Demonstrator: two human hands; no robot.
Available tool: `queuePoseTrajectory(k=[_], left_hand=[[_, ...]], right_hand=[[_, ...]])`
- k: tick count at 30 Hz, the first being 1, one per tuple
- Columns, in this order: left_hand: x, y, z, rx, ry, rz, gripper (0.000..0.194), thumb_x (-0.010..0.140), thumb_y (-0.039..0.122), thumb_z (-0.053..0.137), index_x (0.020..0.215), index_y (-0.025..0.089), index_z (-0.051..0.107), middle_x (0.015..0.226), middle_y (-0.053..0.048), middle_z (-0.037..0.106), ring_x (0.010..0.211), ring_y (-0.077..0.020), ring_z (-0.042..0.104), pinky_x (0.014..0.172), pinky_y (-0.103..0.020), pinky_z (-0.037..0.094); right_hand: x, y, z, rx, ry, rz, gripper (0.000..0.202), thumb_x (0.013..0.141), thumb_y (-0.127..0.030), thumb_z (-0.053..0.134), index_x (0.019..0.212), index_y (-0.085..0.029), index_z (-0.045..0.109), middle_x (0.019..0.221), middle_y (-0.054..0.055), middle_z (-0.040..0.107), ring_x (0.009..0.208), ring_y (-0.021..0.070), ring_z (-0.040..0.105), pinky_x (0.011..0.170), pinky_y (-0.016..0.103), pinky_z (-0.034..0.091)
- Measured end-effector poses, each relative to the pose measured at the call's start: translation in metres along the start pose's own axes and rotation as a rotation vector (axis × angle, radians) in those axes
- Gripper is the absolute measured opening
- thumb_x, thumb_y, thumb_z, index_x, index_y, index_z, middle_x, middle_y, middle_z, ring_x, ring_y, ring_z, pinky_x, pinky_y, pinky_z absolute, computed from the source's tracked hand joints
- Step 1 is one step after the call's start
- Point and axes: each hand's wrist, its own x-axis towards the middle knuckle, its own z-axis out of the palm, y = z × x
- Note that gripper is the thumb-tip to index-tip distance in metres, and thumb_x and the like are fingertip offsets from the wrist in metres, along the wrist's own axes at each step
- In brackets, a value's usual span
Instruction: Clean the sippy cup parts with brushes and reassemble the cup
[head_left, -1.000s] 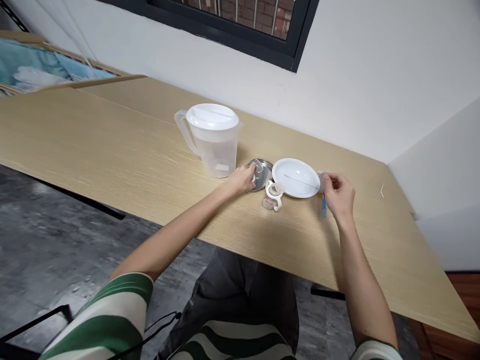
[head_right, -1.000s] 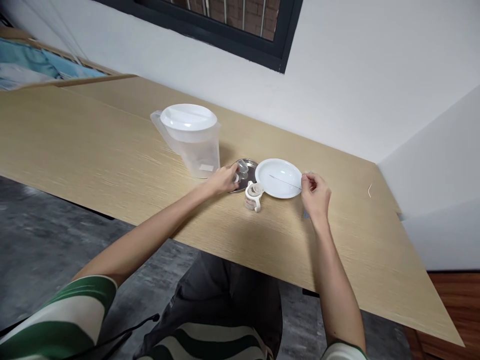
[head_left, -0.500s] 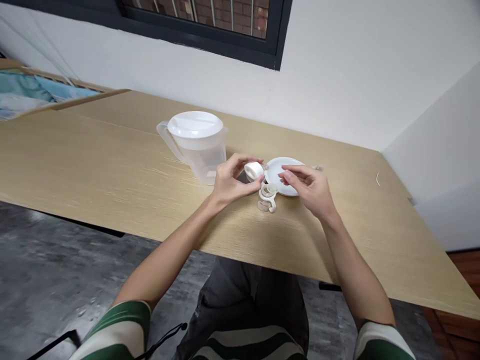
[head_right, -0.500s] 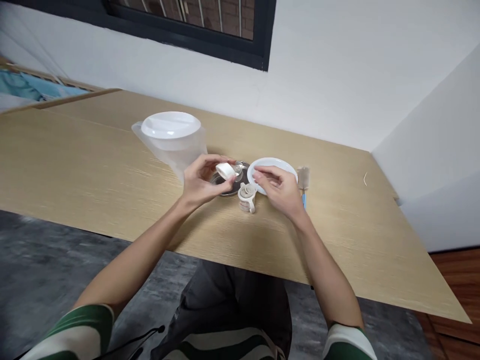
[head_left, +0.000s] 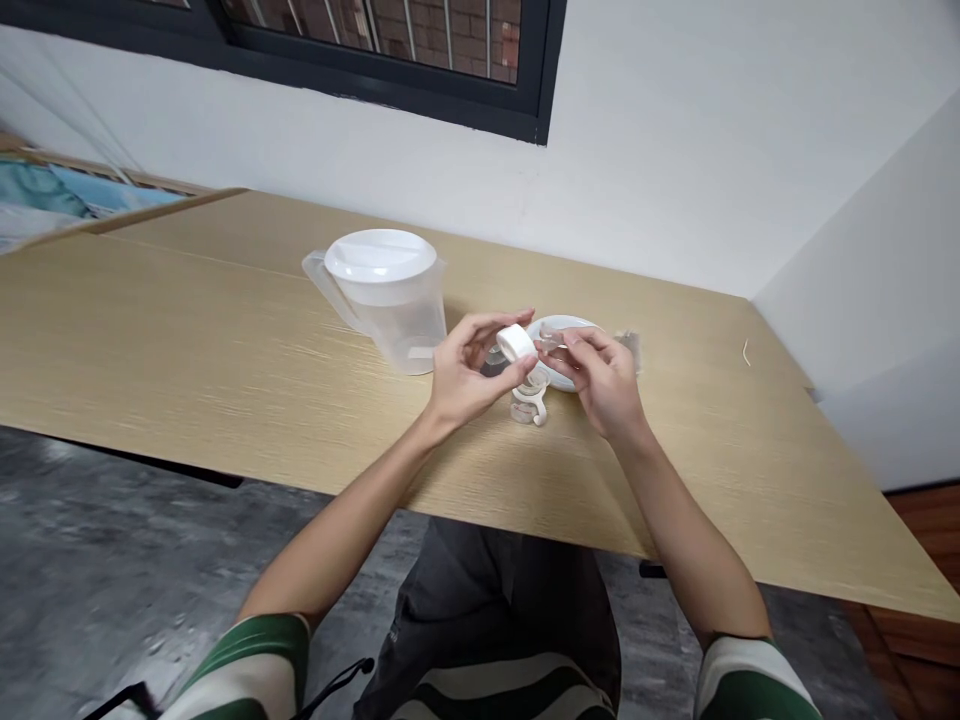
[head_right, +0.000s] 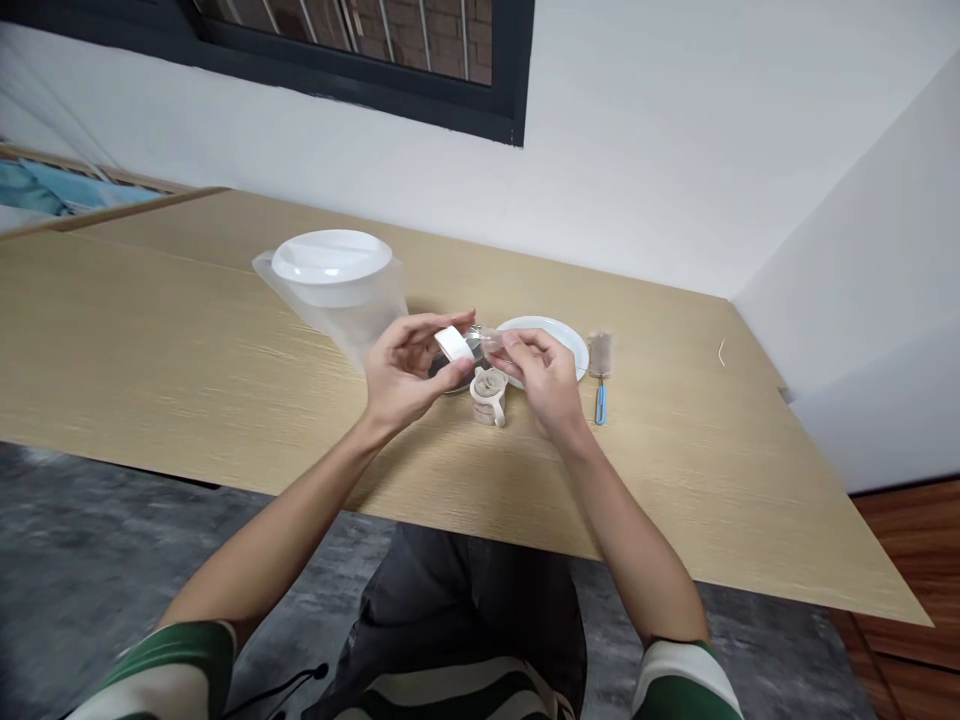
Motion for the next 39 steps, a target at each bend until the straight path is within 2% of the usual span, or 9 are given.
queuePoseTrajectory(k=[4, 8, 12, 16, 19, 25, 33, 36, 39], left_hand=[[-0.006, 0.007, -0.004, -0.179, 0.07, -0.206, 0.041, 0.08, 0.034, 0.091, 0.113, 0.019, 0.071, 0.128, -0.014, 0.075, 0.121, -0.025, 0.072, 0.096, -0.032, 0.062], [-0.025, 0.013, -0.009, -0.376, 0.14, -0.389, 0.048, 0.081, 0.048, 0.089, 0.118, 0.021, 0.074, 0.129, -0.013, 0.074, 0.11, -0.0207, 0.075, 0.095, -0.029, 0.061], [-0.044, 0.019, -0.008, -0.475, 0.19, -0.536, 0.049, 0.081, 0.047, 0.089, 0.122, 0.024, 0.074, 0.127, -0.01, 0.075, 0.109, -0.0203, 0.075, 0.092, -0.029, 0.063], [-0.055, 0.024, -0.006, -0.513, 0.211, -0.618, 0.051, 0.077, 0.043, 0.092, 0.121, 0.022, 0.074, 0.136, -0.011, 0.071, 0.108, -0.021, 0.074, 0.088, -0.029, 0.064], [-0.063, 0.025, -0.003, -0.569, 0.227, -0.665, 0.049, 0.078, 0.04, 0.092, 0.118, 0.019, 0.075, 0.122, -0.01, 0.075, 0.103, -0.0169, 0.073, 0.09, -0.022, 0.061], [-0.076, 0.028, 0.005, -0.694, 0.204, -0.757, 0.053, 0.075, 0.04, 0.094, 0.117, 0.014, 0.076, 0.105, -0.008, 0.076, 0.089, -0.0136, 0.07, 0.086, -0.021, 0.058], [-0.081, 0.024, 0.006, -0.728, 0.199, -0.783, 0.051, 0.072, 0.045, 0.095, 0.105, 0.013, 0.075, 0.1, -0.009, 0.076, 0.089, -0.0176, 0.07, 0.078, -0.023, 0.056], [-0.083, 0.021, 0.004, -0.718, 0.172, -0.784, 0.049, 0.075, 0.05, 0.092, 0.102, 0.013, 0.073, 0.095, -0.008, 0.076, 0.084, -0.0178, 0.07, 0.071, -0.023, 0.056], [-0.086, 0.017, 0.003, -0.726, 0.17, -0.791, 0.057, 0.075, 0.052, 0.092, 0.113, 0.015, 0.072, 0.103, -0.01, 0.076, 0.085, -0.0185, 0.072, 0.073, -0.025, 0.058]], right_hand=[[-0.002, -0.002, -0.001, 0.084, 0.061, -0.007, 0.041, 0.072, -0.048, 0.091, 0.08, -0.022, 0.06, 0.09, 0.002, 0.078, 0.089, 0.0208, 0.077, 0.086, 0.038, 0.064], [-0.007, -0.004, -0.002, -0.049, 0.028, -0.069, 0.034, 0.085, -0.052, 0.081, 0.089, -0.023, 0.065, 0.088, 0.002, 0.076, 0.076, 0.0142, 0.068, 0.065, 0.027, 0.056], [-0.017, -0.01, 0.002, -0.35, -0.077, -0.198, 0.033, 0.1, -0.053, 0.062, 0.11, -0.023, 0.074, 0.101, 0.006, 0.072, 0.09, 0.0158, 0.067, 0.078, 0.03, 0.058], [-0.026, -0.016, 0.008, -0.507, -0.239, -0.223, 0.042, 0.094, -0.048, 0.073, 0.129, -0.024, 0.066, 0.113, 0.008, 0.066, 0.091, 0.0178, 0.07, 0.08, 0.034, 0.061], [-0.025, -0.019, 0.01, -0.639, -0.357, -0.339, 0.043, 0.087, -0.044, 0.082, 0.119, -0.023, 0.064, 0.107, 0.006, 0.068, 0.089, 0.0187, 0.068, 0.078, 0.034, 0.061], [-0.015, -0.017, 0.012, -0.85, -0.495, -0.594, 0.026, 0.09, -0.039, 0.079, 0.104, -0.021, 0.066, 0.097, 0.005, 0.071, 0.089, 0.0191, 0.065, 0.08, 0.034, 0.054], [-0.012, -0.01, 0.016, -0.877, -0.569, -0.623, 0.033, 0.085, -0.038, 0.085, 0.107, -0.021, 0.068, 0.098, 0.005, 0.074, 0.088, 0.0201, 0.064, 0.081, 0.037, 0.053], [-0.014, -0.019, 0.018, -0.914, -0.615, -0.598, 0.042, 0.082, -0.043, 0.087, 0.114, -0.023, 0.069, 0.107, 0.006, 0.076, 0.103, 0.0249, 0.069, 0.093, 0.043, 0.055], [-0.016, -0.029, 0.019, -0.986, -0.65, -0.5, 0.056, 0.079, -0.047, 0.089, 0.127, -0.026, 0.068, 0.127, 0.009, 0.072, 0.124, 0.03, 0.064, 0.105, 0.049, 0.052]])
